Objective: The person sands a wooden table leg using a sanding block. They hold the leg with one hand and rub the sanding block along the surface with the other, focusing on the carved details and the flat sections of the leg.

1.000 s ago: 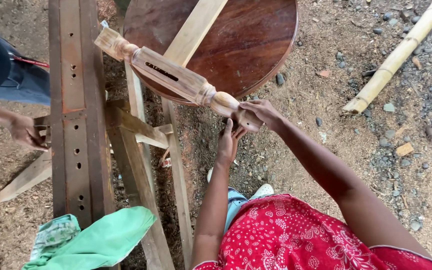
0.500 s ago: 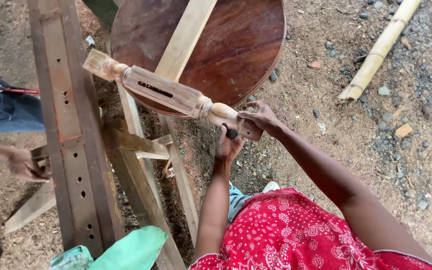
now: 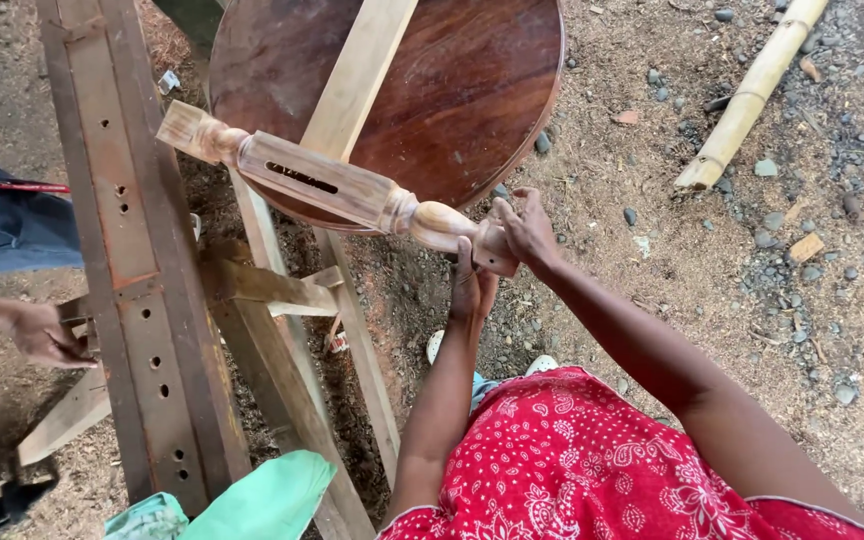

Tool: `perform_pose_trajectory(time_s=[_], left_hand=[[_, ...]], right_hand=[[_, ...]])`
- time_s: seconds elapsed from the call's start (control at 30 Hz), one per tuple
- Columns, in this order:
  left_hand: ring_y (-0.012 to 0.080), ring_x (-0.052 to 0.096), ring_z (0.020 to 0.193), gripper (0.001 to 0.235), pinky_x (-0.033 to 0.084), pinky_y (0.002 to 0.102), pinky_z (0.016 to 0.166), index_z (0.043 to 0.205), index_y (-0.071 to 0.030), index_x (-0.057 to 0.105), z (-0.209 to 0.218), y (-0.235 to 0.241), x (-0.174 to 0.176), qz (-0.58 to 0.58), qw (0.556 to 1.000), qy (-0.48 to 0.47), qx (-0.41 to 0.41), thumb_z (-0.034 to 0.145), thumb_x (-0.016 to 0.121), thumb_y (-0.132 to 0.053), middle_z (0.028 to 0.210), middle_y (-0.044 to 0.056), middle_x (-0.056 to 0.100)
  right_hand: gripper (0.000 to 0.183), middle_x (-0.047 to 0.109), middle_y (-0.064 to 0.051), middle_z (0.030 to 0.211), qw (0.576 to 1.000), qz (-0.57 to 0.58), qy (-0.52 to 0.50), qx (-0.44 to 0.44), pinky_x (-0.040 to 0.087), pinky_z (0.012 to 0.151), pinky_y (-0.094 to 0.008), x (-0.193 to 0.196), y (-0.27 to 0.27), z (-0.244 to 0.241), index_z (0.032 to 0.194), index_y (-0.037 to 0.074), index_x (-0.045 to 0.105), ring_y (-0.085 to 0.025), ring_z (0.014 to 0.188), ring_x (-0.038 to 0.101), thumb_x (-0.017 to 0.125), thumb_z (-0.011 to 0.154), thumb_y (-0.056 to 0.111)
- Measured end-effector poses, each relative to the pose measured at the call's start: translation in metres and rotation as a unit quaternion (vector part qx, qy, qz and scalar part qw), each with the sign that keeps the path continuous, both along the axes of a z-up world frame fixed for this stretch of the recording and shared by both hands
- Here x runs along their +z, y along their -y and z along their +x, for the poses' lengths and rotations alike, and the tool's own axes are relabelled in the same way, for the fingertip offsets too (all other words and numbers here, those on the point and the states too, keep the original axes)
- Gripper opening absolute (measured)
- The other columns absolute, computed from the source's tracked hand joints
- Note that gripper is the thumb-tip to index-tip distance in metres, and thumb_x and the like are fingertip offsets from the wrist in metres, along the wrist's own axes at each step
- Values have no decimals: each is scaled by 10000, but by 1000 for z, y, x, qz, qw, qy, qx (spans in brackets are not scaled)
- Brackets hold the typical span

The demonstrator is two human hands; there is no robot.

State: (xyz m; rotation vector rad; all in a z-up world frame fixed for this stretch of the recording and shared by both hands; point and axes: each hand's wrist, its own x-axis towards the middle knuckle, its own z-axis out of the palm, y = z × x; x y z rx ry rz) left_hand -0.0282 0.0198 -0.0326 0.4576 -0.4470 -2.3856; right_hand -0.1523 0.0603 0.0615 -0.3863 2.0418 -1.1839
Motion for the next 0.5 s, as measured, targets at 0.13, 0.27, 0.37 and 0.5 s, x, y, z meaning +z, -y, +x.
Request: perform_pose_trajectory(time_s=[0.13,0.27,0.37,0.5], left_hand=[[216,526,1370,853,409,415,1205,1532,-67,373,-4,4,9,-1,997,73,-24,907,727,-525,1456,102,560],[203,602,1242,729,494,374,1118,1464,-33,461,-11,8,15,70,980,184,-28,934,709,-468,1347,112,614],[203,639,1154,649,534,361,1029,1385,-13,531,-17,6,32,81,955,285,-8,931,692,-447,1275,119,651],[215,673,1105,636,560,313,902,1303,60,580,-22,-7,55,-37,898,438,-7,967,626,-478,1234,172,674]], right_hand=[[544,600,-314,1282,995,-15,-98,1,570,934,-504,-16,1,0,1401,17,405,-379,1072,681,491,1045,419],[467,660,-331,1210,993,-33,-115,0,560,987,-490,-42,5,-6,1419,10,363,-401,1068,699,406,1080,329],[449,620,-359,1252,985,-66,-157,0,563,981,-504,-48,4,-8,1431,-1,341,-413,1098,675,408,1076,266],[438,568,-351,1315,984,-106,-144,1,578,935,-511,-42,4,-4,1439,7,323,-410,1095,667,382,1049,199]])
